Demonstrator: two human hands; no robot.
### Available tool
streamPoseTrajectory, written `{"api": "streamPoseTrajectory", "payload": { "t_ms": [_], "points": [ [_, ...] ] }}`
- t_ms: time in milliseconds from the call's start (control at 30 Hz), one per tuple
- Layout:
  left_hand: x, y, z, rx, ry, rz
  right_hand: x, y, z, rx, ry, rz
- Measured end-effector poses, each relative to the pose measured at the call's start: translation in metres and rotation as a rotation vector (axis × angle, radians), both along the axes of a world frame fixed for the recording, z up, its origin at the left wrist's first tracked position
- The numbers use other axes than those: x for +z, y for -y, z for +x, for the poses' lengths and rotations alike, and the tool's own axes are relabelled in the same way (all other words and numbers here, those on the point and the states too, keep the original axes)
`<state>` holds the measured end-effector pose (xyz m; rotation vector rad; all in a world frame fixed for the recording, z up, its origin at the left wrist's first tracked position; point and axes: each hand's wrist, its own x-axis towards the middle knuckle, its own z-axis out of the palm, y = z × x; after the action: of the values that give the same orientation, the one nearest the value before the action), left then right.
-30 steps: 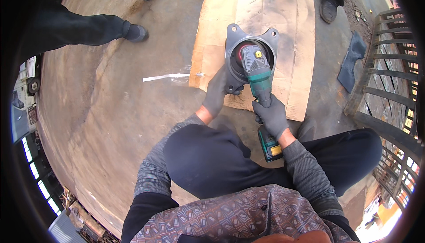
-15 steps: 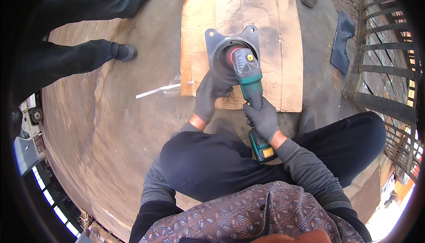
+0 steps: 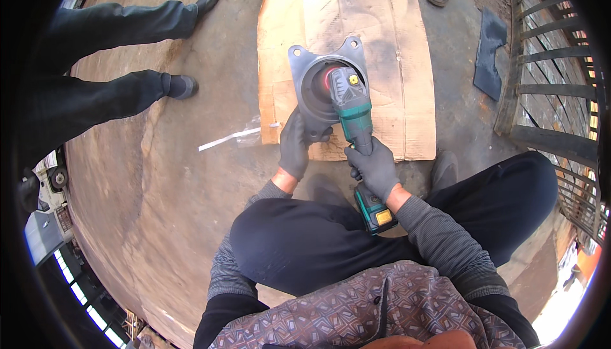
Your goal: The person picks up a metal part from a workbench, carries it to a cardboard sheet on the ground, and uses a cordless angle grinder to grind the inner surface of the part. The person repositions the part several times to grind different areas.
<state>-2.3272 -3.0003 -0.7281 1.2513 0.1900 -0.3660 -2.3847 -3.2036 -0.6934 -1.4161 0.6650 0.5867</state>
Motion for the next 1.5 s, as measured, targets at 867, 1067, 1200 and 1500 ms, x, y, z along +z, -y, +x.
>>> {"api": "streamPoseTrajectory", "payload": {
  "t_ms": [867, 1067, 1200, 1500],
  "points": [
    [0.013, 0.003, 0.024, 0.01, -0.009, 0.105, 0.104, 0.083, 0.018, -0.23, 0.175, 0.057],
    [0.019, 0.004, 0.046, -0.016, 0.051, 0.181, 0.167, 0.14, 0.051, -0.233, 0.414, -0.06],
    [0.037, 0.006, 0.063, -0.024, 0.053, 0.38, 0.201, 0.179, 0.066, -0.198, 0.462, -0.168],
    [0.064, 0.035, 0.135, -0.708, 0.885, 1.425, 0.22, 0.231, 0.091, -0.066, 0.549, -0.248]
  ]
}}
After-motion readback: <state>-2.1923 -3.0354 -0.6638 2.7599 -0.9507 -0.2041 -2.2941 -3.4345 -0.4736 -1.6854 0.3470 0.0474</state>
